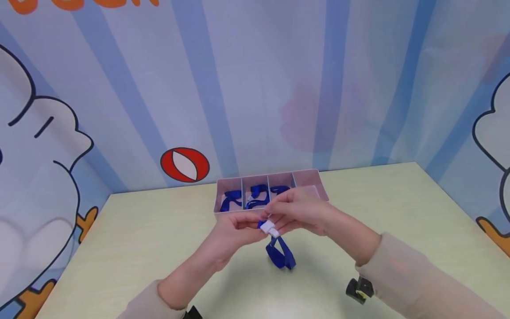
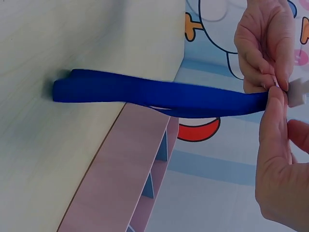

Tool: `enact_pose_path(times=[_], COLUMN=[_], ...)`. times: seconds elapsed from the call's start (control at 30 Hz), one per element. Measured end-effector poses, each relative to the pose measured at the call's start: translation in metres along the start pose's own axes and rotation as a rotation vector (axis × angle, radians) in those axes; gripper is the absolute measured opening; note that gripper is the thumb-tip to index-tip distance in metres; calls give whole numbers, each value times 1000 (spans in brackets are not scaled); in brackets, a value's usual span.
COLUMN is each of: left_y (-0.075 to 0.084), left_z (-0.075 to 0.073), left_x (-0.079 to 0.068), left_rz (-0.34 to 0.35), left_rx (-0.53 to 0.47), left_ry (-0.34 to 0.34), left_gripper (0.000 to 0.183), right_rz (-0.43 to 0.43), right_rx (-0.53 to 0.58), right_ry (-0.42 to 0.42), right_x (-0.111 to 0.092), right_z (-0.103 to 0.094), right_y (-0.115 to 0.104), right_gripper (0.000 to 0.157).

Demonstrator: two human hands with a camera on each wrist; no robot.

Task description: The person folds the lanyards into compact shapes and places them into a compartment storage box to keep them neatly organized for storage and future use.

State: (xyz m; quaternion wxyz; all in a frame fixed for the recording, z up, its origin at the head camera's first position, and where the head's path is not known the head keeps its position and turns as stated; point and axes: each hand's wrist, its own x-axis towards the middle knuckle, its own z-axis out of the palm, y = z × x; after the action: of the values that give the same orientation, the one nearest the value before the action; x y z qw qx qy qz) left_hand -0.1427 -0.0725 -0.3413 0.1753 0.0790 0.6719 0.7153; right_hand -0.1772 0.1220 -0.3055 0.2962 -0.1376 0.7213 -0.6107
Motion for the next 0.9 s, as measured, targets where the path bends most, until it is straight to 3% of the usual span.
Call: enact_pose_path(times=[0.33, 0.43, 0.63, 0.9], left_y=[-3, -5, -3, 2], left_z=[3, 1, -2, -4], left_x=[-1, -1, -1, 0], left_rz=[-16, -29, -35, -38], left_rx=[-99, -142, -178, -243], left_ry=[36, 79, 140, 152], left_gripper=[26, 25, 23, 26], right_rz=[-25, -98, -286, -386], right_rx=[69, -15, -269, -410], right_ry=[-41, -4, 160, 247], right_x=[2, 3, 2, 8], right_z=[0, 0, 5, 18], right_y=[3, 9, 31, 53], right_gripper=[31, 29, 20, 35])
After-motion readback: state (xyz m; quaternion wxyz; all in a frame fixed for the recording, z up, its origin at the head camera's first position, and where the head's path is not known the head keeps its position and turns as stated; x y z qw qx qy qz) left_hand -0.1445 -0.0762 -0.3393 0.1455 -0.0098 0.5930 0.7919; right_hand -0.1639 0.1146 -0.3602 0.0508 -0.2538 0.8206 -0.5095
